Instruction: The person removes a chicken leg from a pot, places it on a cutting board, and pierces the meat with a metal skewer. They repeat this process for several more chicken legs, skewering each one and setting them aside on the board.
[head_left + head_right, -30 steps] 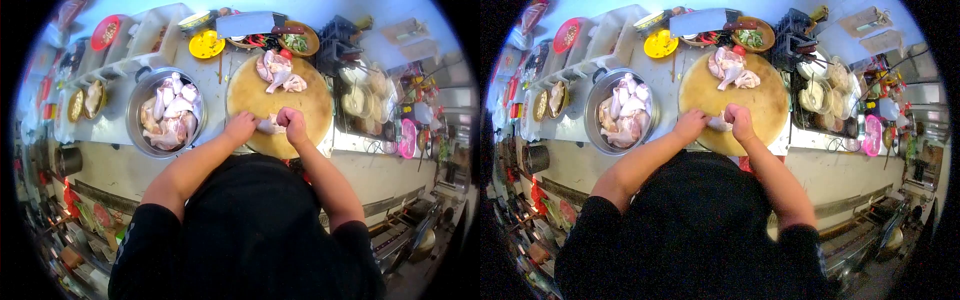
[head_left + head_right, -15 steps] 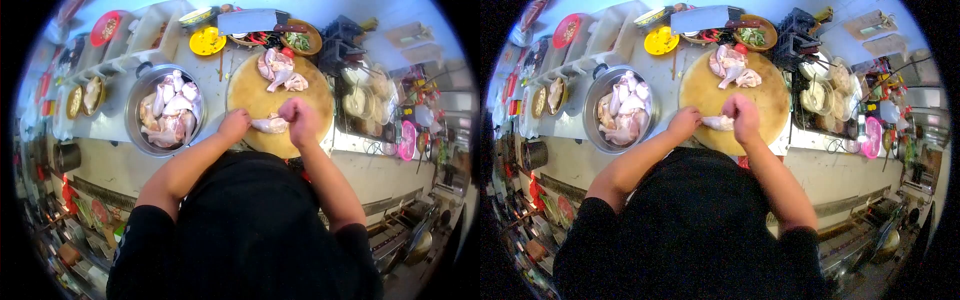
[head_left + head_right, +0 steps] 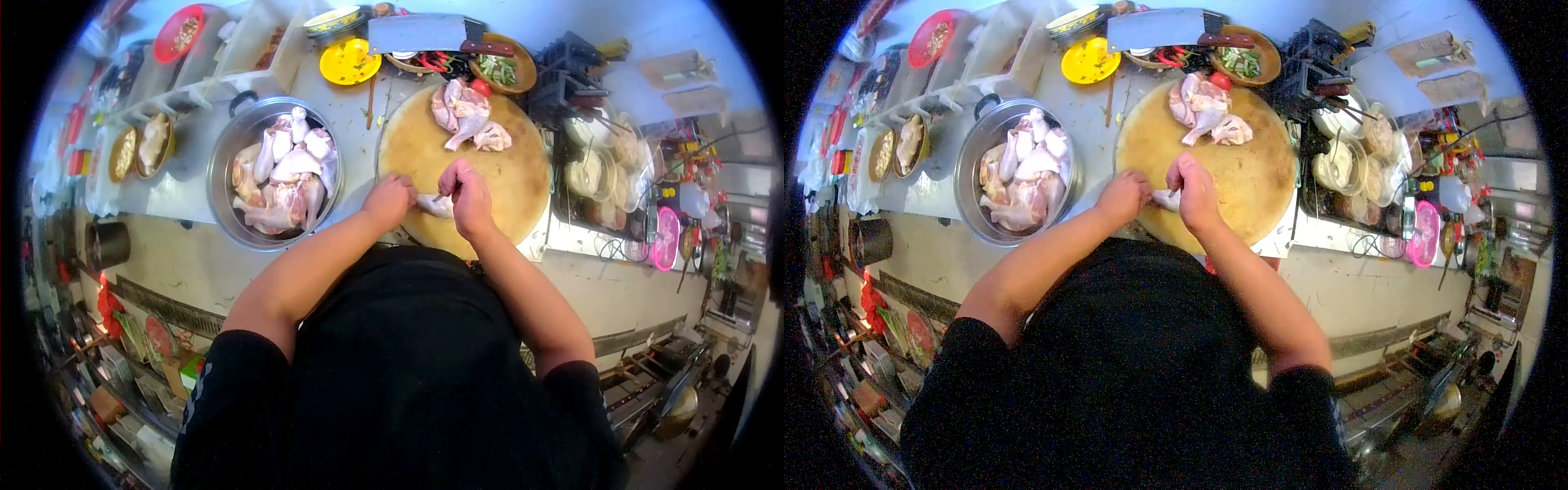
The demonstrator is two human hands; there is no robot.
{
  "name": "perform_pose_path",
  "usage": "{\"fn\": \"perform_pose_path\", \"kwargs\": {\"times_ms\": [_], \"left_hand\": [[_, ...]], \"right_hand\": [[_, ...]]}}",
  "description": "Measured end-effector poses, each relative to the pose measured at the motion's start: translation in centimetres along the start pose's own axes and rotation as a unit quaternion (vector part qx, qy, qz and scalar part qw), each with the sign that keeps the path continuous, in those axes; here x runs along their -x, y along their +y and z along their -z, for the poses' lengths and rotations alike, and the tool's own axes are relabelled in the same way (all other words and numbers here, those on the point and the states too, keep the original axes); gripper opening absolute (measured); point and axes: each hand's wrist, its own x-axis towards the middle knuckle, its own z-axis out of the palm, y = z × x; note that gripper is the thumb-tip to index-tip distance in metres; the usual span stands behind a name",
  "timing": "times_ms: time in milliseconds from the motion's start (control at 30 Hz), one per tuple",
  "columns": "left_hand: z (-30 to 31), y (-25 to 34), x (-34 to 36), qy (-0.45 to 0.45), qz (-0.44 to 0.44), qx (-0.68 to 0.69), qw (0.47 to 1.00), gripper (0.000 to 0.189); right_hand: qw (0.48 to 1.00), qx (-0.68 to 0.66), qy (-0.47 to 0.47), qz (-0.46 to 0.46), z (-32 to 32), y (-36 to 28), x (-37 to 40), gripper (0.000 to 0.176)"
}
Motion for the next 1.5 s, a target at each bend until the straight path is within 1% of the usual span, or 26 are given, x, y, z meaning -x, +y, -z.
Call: {"fn": "perform_pose_path", "kwargs": {"times_ms": [67, 133, 200, 333, 433, 500, 600, 667, 733, 767, 833, 900, 933, 967, 1000, 1033, 1067, 1133, 1200, 1267, 1333, 1367, 1400, 1433, 1467, 1500], "left_hand": [[0.0, 0.0, 0.0, 0.011, 0.004, 0.015, 1.000, 0.009], [-0.1, -0.1, 0.0, 0.008, -0.032, -0.013, 0.999, 0.009], [-0.4, -0.3, 0.0, 0.007, -0.036, -0.019, 0.999, 0.009], [-0.7, -0.6, 0.0, 0.021, -0.046, -0.009, 0.999, 0.009], [-0.6, -0.3, -0.1, -0.003, -0.027, -0.011, 1.000, 0.010], [-0.9, -0.2, 0.2, 0.002, -0.032, -0.016, 0.999, 0.010], [-0.7, -0.1, -0.2, 0.011, -0.031, -0.021, 0.999, 0.010], [-0.4, 0.0, -0.2, 0.006, -0.024, -0.017, 1.000, 0.010], [-0.2, 0.2, -0.2, -0.009, -0.021, -0.015, 1.000, 0.010], [-0.1, 0.3, 0.0, -0.012, -0.017, -0.013, 1.000, 0.010], [0.3, 0.4, -0.5, -0.049, -0.023, -0.050, 0.997, 0.010], [0.1, 0.3, -0.4, -0.032, -0.013, -0.038, 0.999, 0.010], [0.2, 0.4, -0.2, -0.019, -0.004, -0.022, 1.000, 0.010], [0.2, 0.4, -0.3, -0.021, -0.004, -0.022, 1.000, 0.010], [0.2, 0.4, -0.6, -0.042, -0.014, -0.051, 0.998, 0.010], [0.0, 0.6, -0.5, -0.065, -0.022, -0.078, 0.995, 0.010], [-0.6, 0.6, -0.1, -0.068, -0.021, -0.075, 0.995, 0.010], [-1.4, -0.5, -0.2, -0.035, -0.016, -0.055, 0.998, 0.010], [-1.2, -0.5, -0.1, -0.030, -0.008, -0.053, 0.998, 0.011], [-1.5, -0.2, 0.2, -0.026, 0.006, -0.043, 0.999, 0.013], [-1.4, -0.2, -0.1, -0.011, 0.038, 0.006, 0.999, 0.015], [-1.3, -0.7, -0.2, -0.007, 0.040, 0.002, 0.999, 0.015], [-1.7, -1.1, 0.1, 0.027, -0.023, -0.018, 0.999, 0.014], [-1.1, -0.9, 0.1, 0.063, -0.087, -0.039, 0.993, 0.013], [-0.7, -0.8, -0.3, 0.063, -0.087, -0.037, 0.994, 0.013], [-0.4, -0.5, -0.5, 0.006, -0.046, -0.051, 0.998, 0.013]], "right_hand": [[1.000, 0.006, -0.008, 0.012, 0.0, 0.0, 0.0, 0.031], [1.000, 0.013, -0.015, 0.022, 0.0, 0.0, 0.1, 0.033], [0.996, 0.076, -0.031, 0.029, -0.2, 0.1, 0.3, 0.034], [0.997, 0.069, -0.034, 0.024, -0.2, 0.5, 0.2, 0.034], [0.998, 0.050, -0.029, 0.023, -0.2, 1.0, 0.0, 0.037], [0.997, 0.075, -0.027, 0.010, 0.0, 2.5, 0.3, 0.037], [0.992, 0.115, -0.045, 0.039, -0.5, 1.5, 0.3, 0.037], [0.990, 0.122, -0.050, 0.042, 0.4, 1.0, 0.5, 0.037], [0.989, 0.129, -0.061, 0.041, 0.9, 1.2, 0.3, 0.036], [0.992, 0.108, -0.053, 0.029, 1.0, 1.6, 0.4, 0.035], [0.995, 0.089, -0.041, 0.022, 0.9, 1.5, 0.6, 0.035], [0.987, 0.137, -0.060, 0.062, 0.1, 1.1, 0.4, 0.034], [0.987, 0.135, -0.060, 0.061, -0.1, 1.1, 0.5, 0.034], [0.980, 0.179, -0.060, 0.057, -0.2, 0.9, 0.5, 0.034], [0.972, 0.223, -0.062, 0.051, -0.3, 0.9, 0.4, 0.034], [0.972, 0.223, -0.063, 0.047, -0.5, 1.0, 0.5, 0.034], [0.967, 0.246, -0.061, 0.038, -0.9, 1.1, 0.5, 0.035], [0.961, 0.269, -0.061, 0.038, -1.9, 0.2, -0.3, 0.035], [0.950, 0.302, -0.075, 0.025, -2.9, -1.5, -0.6, 0.036], [0.947, 0.309, -0.078, 0.035, -2.6, -0.4, -0.5, 0.034], [0.944, 0.316, -0.079, 0.048, -2.7, -0.2, -0.3, 0.033], [0.946, 0.311, -0.081, 0.035, -3.1, -0.4, -0.5, 0.033], [0.949, 0.304, -0.079, 0.016, -3.4, -0.5, -0.3, 0.033], [0.949, 0.304, -0.078, 0.016, -3.3, -1.1, -0.4, 0.033], [0.945, 0.320, -0.070, -0.012, -3.0, -1.8, -0.5, 0.035], [0.939, 0.336, -0.065, -0.044, -2.7, -2.0, -0.4, 0.038]]}}
